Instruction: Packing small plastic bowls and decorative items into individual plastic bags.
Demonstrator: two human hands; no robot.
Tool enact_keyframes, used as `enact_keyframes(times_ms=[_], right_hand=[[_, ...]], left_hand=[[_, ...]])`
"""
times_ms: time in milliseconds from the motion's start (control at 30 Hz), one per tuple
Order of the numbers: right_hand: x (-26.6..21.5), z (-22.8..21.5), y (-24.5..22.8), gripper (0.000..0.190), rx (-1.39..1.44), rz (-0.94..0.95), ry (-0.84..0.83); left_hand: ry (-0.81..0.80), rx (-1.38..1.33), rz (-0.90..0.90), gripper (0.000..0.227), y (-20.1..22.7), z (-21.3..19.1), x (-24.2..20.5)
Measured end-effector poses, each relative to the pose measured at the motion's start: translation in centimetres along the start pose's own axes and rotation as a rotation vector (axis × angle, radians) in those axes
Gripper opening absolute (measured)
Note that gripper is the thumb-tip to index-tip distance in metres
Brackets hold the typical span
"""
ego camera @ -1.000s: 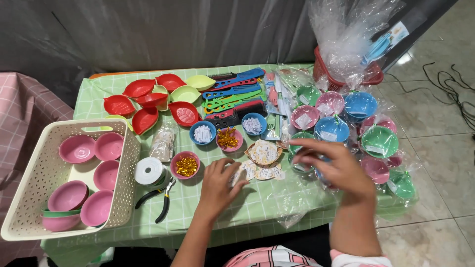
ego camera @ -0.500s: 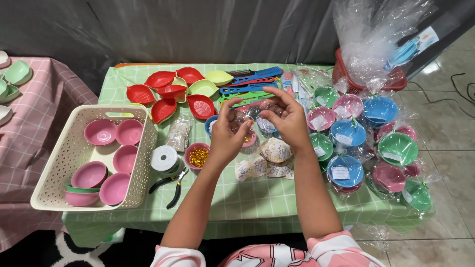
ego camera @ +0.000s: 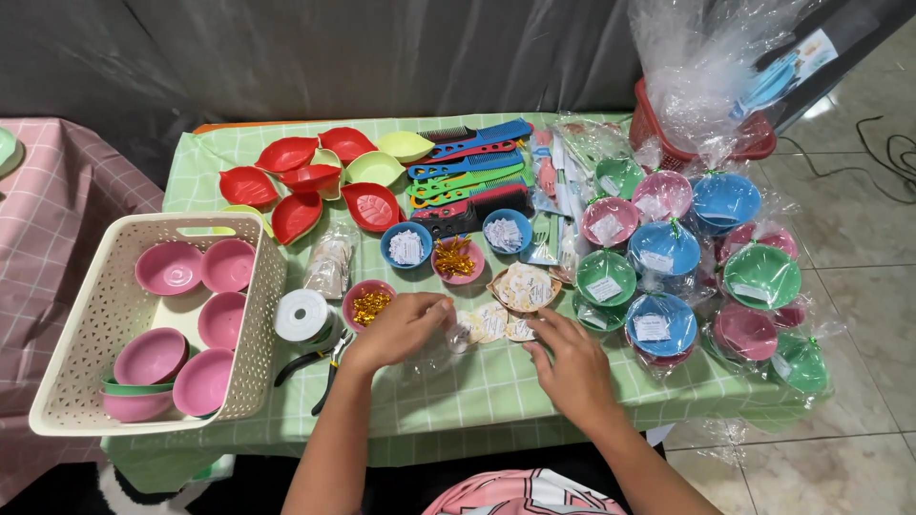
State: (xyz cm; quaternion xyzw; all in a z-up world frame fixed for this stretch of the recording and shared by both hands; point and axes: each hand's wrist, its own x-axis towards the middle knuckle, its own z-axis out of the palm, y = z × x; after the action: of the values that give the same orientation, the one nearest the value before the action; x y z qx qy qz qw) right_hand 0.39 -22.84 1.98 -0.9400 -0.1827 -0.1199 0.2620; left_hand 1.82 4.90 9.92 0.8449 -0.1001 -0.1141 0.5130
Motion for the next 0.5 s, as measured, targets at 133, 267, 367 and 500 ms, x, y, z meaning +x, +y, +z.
enact_keyframes(times_ms=[133, 267, 367, 500], right_hand=[[-1.6, 1.2, -0.3, 0.040, -0.069, 0.033, -0.261], [-1.5, 2.4, -1.3, 0.036, 0.105, -0.080, -0.215], [-0.9, 3.2, -1.9, 0.029, 0.275, -0.086, -0.108], [-0.2, 3.9, -3.3, 0.034, 0.388, -0.015, -0.092]], left_hand=[[0.025, 0.373, -0.109, 0.031, -1.2, 3.1, -1.4], [0.063, 0.501, 0.023, 0.023, -3.4, 5.2, -2.9], [0.070, 0.533, -0.036, 0.021, -3.4, 5.8, -3.2], [0.162, 0.426, 0.005, 0.025, -4.5, 6.6, -2.7]])
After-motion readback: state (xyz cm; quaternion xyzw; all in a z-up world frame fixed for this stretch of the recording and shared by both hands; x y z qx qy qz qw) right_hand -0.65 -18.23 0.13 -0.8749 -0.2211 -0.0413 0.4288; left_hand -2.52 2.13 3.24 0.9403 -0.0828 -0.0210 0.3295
